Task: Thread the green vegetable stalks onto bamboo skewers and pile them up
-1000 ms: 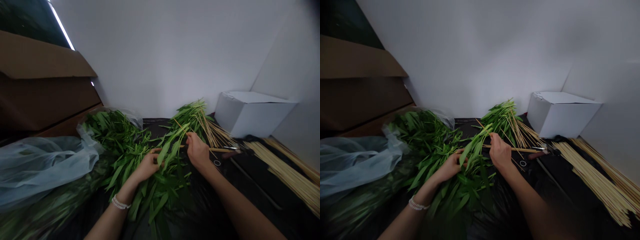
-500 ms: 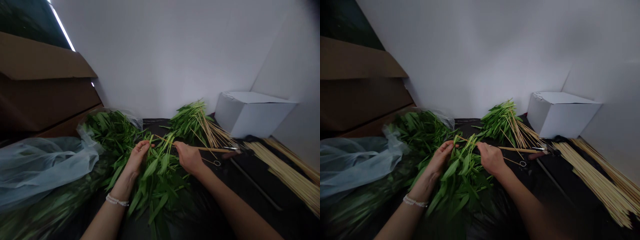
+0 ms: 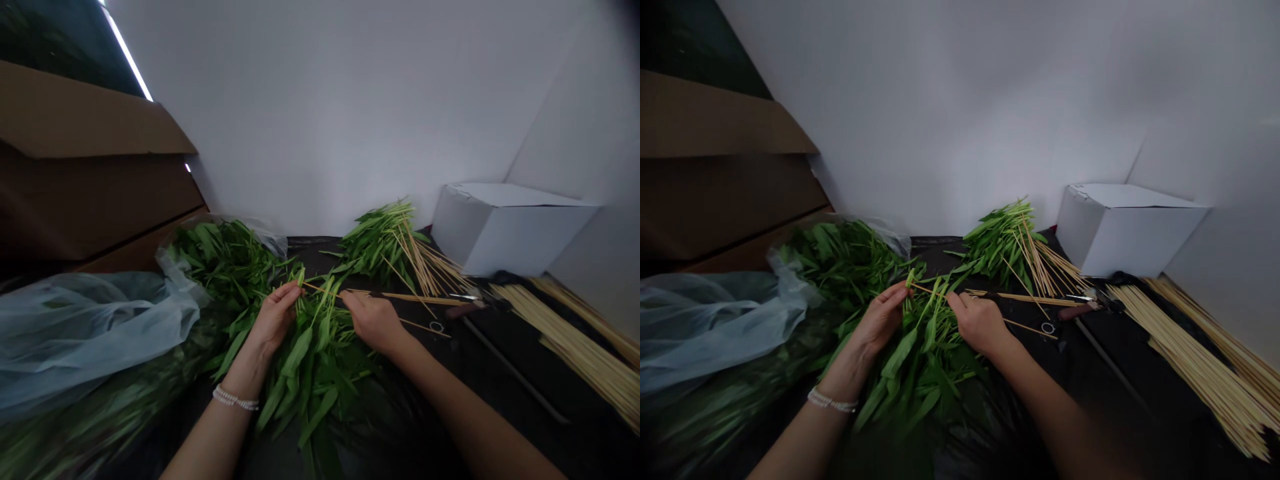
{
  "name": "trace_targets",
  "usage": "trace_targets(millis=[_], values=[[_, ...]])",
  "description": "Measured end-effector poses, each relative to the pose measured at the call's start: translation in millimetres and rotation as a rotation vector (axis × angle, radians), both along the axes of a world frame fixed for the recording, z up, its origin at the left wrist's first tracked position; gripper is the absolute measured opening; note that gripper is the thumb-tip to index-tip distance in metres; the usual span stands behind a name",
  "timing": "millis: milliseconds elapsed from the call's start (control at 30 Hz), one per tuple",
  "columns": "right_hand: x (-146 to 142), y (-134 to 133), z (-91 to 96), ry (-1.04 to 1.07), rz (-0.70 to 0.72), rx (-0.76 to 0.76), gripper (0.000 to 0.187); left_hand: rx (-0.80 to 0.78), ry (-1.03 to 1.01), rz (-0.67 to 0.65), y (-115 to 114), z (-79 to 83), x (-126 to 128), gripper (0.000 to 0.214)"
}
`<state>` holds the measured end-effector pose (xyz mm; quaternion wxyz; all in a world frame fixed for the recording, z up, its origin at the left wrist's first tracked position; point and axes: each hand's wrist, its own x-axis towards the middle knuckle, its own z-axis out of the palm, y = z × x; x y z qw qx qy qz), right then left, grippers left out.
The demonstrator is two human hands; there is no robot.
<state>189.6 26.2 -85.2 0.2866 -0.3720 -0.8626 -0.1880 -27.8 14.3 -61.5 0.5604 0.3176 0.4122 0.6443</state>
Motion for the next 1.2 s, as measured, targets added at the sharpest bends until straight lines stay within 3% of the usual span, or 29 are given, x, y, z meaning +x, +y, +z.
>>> trace_targets(millis=[567, 967, 1200], values=[[-2.1, -3.4, 1.5, -0.086, -0.039, -0.053, 0.038, -0.029, 0.185, 0.116, 0.2, 0.8, -0.7, 0.047], [-4.8, -5.5, 2.5, -0.105, -0.069, -0.127, 0.039, 0.012, 0.224, 0.176, 2.1, -1.3, -0.4, 0.04], [-7.8, -6.5, -1.9, -0.108, -0.083, -0.107, 0.039, 0.014, 0.228, 0.132, 2.5, -4.2, 0.4, 0.037]])
